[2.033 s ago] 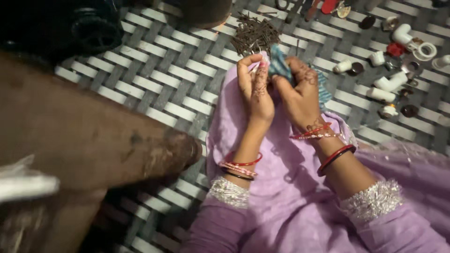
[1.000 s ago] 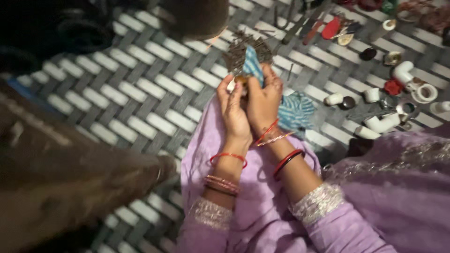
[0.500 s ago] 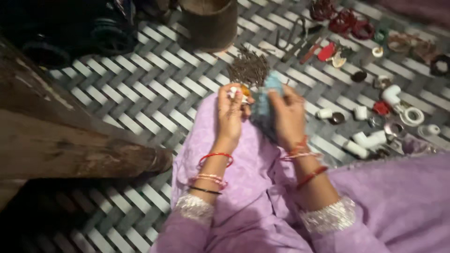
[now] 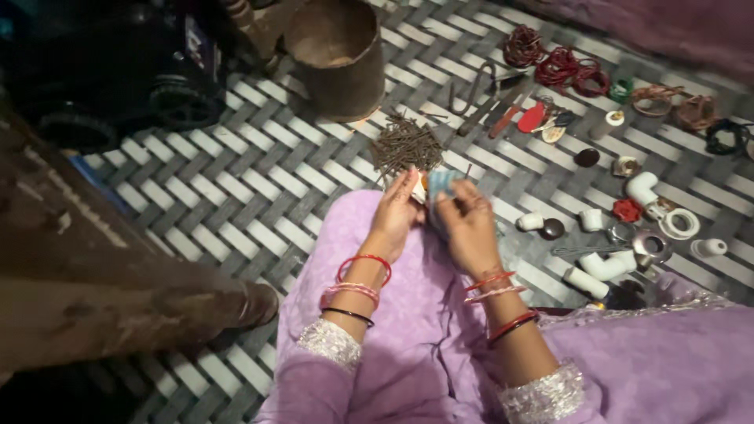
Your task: The person sits on a patterned floor and cleans small white plastic parts using a blue and white striped cloth. They wipe the parts by hand, handling them one at a time, and place the cleaned items back on the floor among other hardware.
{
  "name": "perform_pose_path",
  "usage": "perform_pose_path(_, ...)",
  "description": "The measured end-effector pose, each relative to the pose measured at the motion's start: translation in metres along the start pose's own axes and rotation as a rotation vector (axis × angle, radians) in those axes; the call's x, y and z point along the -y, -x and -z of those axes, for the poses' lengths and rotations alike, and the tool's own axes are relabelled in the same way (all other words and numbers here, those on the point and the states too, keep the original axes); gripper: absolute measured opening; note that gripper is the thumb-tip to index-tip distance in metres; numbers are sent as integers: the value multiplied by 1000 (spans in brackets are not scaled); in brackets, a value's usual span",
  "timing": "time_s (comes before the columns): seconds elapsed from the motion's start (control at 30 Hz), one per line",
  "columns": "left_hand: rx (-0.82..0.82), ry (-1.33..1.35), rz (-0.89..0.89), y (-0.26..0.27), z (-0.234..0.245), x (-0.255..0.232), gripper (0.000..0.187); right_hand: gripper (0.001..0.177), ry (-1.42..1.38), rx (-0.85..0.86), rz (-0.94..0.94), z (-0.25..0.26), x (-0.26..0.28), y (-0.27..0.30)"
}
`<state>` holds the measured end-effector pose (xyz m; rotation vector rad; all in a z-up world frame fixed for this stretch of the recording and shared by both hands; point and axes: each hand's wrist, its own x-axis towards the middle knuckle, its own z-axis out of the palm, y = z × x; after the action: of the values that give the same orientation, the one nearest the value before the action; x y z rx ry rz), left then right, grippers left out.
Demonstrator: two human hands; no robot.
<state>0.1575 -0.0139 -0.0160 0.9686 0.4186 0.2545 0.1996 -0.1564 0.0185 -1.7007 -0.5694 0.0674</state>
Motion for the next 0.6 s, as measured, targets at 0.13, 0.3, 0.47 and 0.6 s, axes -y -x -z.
perform_pose_path(0.13,-56,220,198,-11,-2,25,31,22,114,64,154,4,11,-1)
perform_pose_path(0.3,-37,121,114,-16,4,33,34,20,236,115,89,7,8,-3)
perform_pose_path(0.47,-8,-197,20,-11,-2,36,38,14,181,124,36,16,-9,2)
perform_pose_path(0.6,21,-284,-55,-13,-6,46,32,14,-48,105,-124,20,-29,5)
